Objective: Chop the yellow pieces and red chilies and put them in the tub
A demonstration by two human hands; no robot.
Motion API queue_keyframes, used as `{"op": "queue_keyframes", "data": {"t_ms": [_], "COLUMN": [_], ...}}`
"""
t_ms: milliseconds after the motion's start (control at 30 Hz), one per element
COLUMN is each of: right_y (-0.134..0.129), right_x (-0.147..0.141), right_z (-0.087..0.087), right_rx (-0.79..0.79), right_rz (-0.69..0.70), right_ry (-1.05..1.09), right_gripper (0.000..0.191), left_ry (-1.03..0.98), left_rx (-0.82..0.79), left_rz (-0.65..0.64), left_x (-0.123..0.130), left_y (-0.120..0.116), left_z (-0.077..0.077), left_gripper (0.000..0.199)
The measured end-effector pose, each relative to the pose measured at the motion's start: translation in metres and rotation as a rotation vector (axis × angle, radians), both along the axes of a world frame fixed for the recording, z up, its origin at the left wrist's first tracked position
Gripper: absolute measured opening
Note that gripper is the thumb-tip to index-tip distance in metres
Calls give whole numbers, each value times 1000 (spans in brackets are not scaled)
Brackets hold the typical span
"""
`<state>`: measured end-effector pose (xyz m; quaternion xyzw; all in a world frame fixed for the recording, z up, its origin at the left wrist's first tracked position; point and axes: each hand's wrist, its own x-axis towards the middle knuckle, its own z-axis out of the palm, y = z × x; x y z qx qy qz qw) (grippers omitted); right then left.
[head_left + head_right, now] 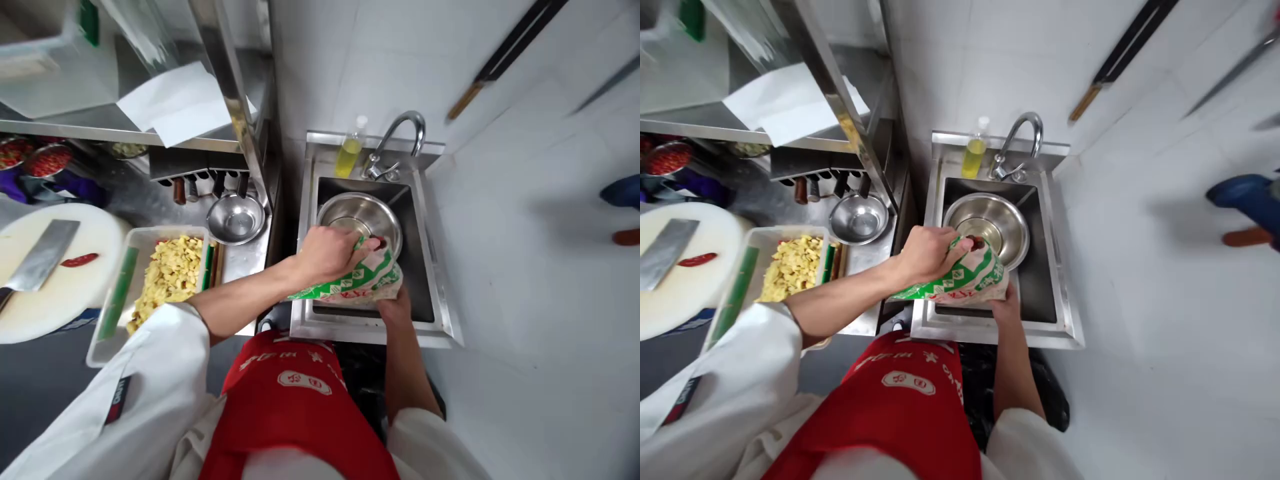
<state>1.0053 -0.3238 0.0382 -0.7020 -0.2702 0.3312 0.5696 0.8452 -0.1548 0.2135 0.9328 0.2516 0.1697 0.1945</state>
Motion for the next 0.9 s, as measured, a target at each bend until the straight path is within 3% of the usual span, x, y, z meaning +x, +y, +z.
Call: {"op": "queue_keyframes", "data": {"t_ms": [133,267,433,533,633,767,900], "right_y": [7,-12,-46,-44,-24,0,-4], "right_x": [-18,-68,-127,-133,-123,-109,-109], "right_z": [30,63,103,128,151,167,170], "right_rx": [124,155,125,0,-125,-153,-24], "right_rz": [-280,-432,-304,-247,-172,-41,-155], "right_ry": [-32,-118,-414,-705,-959,-950,-836], "right_gripper": [66,71,68,72,76,33,38], "left_ry": [-129,-20,33,-5,-27,-110,-424], "left_rx": [171,281,251,173,111,19,-270], "left_rz": [-163,-342,-324,-295,-298,-366,-310], "left_x": [0,10,1,-10,-21,-33,-44], "left_y": [8,9,4,-6,-24,-40,-48], "left_z": [13,20,30,35,41,45,26], "left_gripper": [59,56,55,55,55,53,38]}}
